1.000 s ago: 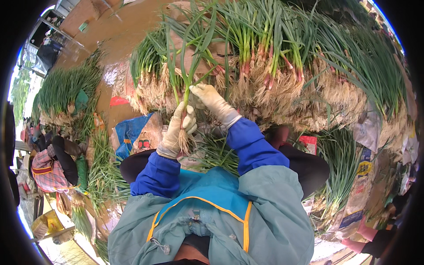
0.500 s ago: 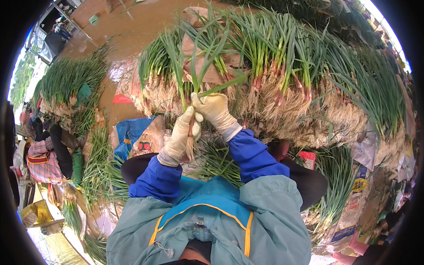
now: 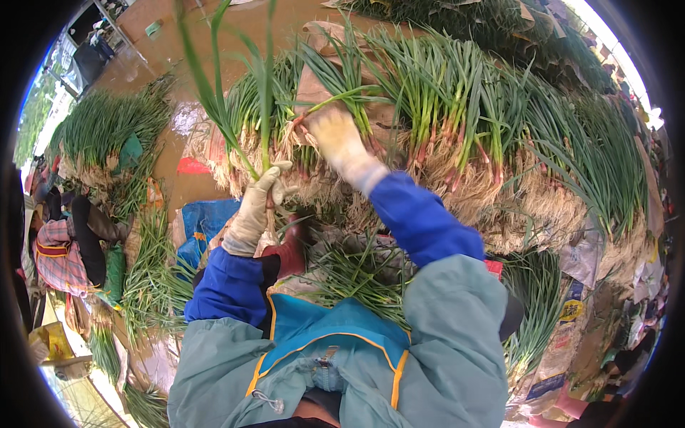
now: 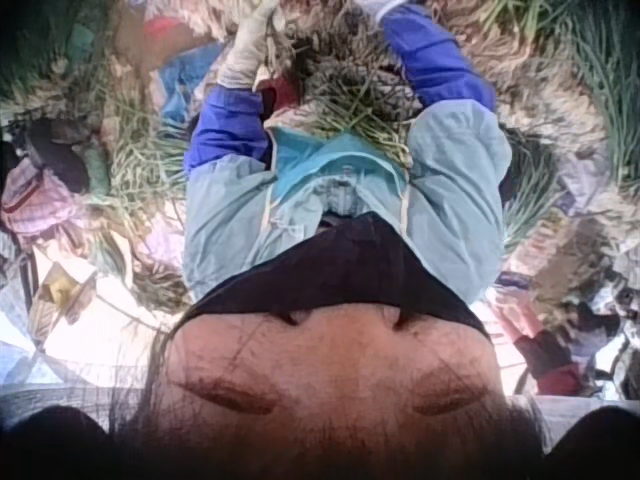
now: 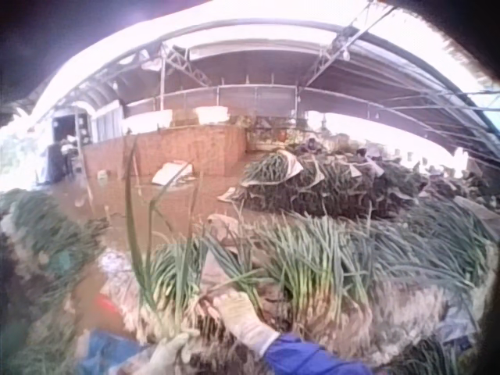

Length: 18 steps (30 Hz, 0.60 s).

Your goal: The person stands in a flooded area and moves a sack aside, then sits down to sort and bundle green onions by hand. They gather the vegetables into bunches, align the roots, and arrange them on the floor.

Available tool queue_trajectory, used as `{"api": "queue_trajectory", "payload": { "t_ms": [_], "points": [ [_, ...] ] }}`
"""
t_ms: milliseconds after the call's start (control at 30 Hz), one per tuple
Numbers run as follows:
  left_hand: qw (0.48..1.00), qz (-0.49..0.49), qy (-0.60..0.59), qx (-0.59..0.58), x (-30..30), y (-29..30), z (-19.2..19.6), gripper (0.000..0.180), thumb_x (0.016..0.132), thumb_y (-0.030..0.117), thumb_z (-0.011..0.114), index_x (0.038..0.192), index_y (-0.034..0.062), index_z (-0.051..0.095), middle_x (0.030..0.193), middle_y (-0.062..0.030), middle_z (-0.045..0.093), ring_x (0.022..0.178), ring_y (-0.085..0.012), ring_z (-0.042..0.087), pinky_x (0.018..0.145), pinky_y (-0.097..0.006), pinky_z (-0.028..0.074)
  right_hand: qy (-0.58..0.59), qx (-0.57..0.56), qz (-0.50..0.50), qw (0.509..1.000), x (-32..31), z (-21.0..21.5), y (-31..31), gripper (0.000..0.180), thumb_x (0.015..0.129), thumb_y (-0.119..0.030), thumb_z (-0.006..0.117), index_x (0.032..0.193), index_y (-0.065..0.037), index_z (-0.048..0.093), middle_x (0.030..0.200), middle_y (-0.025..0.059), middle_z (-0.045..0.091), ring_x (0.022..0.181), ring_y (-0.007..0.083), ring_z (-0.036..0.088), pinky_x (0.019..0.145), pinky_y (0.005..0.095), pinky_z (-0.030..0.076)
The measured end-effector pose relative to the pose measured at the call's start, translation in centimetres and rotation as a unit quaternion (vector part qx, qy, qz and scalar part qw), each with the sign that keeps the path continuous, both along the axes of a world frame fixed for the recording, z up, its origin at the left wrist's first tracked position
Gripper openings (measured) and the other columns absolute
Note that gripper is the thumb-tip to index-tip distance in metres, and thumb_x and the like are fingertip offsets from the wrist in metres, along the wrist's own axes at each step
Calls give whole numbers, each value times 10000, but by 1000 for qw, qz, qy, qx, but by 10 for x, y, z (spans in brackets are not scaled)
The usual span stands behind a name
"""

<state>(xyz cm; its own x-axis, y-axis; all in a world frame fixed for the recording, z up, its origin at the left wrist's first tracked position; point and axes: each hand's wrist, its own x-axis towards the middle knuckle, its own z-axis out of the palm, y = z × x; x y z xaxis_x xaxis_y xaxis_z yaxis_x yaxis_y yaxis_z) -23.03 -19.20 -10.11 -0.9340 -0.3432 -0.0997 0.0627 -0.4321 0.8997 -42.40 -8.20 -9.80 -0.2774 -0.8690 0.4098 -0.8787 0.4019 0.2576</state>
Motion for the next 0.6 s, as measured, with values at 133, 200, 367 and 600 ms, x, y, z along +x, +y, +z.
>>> {"api": "queue_trajectory", "payload": {
  "t_ms": [133, 200, 367, 600],
  "points": [
    [987, 15, -28, 156, 0, -6, -29, 330, 941, 145, 526, 1264, 84, 501, 899, -15, 634, 731, -117, 627, 804, -416, 575, -30, 118, -90, 988, -33, -5, -58, 255, 830, -117, 568, 1080, -69, 560, 1027, 55, 594, 1025, 197, 546, 973, 385, 358],
    [988, 39, -31, 148, 3, -7, -35, 338, 940, 158, 537, 1271, 101, 496, 955, -34, 641, 738, -121, 628, 755, -393, 585, -37, 229, -36, 972, -21, -43, -39, 223, 893, -110, 524, 1111, -70, 555, 971, 51, 584, 957, 178, 561, 875, 368, 415],
    [975, -16, 43, 216, 3, -3, -41, 384, 964, 231, 523, 1331, 145, 450, 714, 42, 541, 516, -61, 450, 469, -219, 376, -256, 131, 12, 958, 72, -210, 125, 231, 816, -116, 539, 1042, -78, 563, 980, 127, 615, 898, 292, 616, 802, 457, 442],
    [977, -55, -17, 204, -1, 11, -54, 383, 963, 261, 522, 1313, 118, 458, 528, 74, 350, 414, -47, 300, 437, -219, 277, -567, 390, 51, 724, 209, -283, 256, 314, 915, -279, 440, 896, -84, 685, 963, 142, 667, 867, 298, 635, 790, 448, 491]
  ]
}}
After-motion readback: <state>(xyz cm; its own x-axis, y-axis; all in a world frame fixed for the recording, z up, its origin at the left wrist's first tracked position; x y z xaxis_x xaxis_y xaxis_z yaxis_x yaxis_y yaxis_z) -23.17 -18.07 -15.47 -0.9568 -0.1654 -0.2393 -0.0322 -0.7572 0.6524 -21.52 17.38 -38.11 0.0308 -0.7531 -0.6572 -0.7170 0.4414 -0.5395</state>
